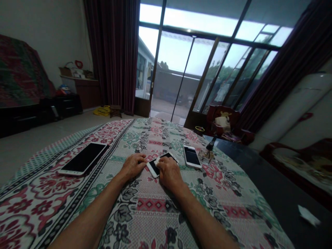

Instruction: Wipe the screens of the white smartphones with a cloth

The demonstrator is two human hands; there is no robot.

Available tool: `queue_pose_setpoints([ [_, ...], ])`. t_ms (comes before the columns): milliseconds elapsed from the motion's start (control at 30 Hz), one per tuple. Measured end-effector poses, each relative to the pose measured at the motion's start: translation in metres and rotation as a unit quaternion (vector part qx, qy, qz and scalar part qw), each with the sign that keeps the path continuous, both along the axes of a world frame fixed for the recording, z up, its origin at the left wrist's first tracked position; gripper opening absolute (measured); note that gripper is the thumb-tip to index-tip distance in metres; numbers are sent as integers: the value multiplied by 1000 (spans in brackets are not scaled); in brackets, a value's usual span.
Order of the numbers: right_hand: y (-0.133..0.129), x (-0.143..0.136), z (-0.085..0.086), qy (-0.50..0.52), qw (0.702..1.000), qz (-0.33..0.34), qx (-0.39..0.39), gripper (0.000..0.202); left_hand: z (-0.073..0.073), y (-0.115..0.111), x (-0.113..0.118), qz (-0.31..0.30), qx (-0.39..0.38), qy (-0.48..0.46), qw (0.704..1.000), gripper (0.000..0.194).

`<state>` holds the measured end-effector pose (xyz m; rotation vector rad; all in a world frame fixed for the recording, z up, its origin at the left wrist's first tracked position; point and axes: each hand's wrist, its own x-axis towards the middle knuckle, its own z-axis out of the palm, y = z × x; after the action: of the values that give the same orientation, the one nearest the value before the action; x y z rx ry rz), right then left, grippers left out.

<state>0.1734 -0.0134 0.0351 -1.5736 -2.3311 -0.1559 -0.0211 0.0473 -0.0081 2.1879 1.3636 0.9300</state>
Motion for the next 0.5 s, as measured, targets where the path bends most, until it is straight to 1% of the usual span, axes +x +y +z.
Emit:
queue_pose_setpoints([
  [100, -9, -13, -4, -6, 999, 47, 0, 19, -2, 0, 0, 11, 6, -10, 1000, 17],
  [200, -12, -18, -5, -3, 998, 59, 2, 19, -3, 0, -1, 21, 5, -20, 1000, 17],
  [300, -8, -13, -3, 6, 999, 42, 3, 20, -2, 0, -1, 11, -3, -17, 1000, 17],
  [500, 5, 10, 3, 20, 999, -33, -4, 25, 3, -2, 0, 14, -1, 0, 1000, 20],
])
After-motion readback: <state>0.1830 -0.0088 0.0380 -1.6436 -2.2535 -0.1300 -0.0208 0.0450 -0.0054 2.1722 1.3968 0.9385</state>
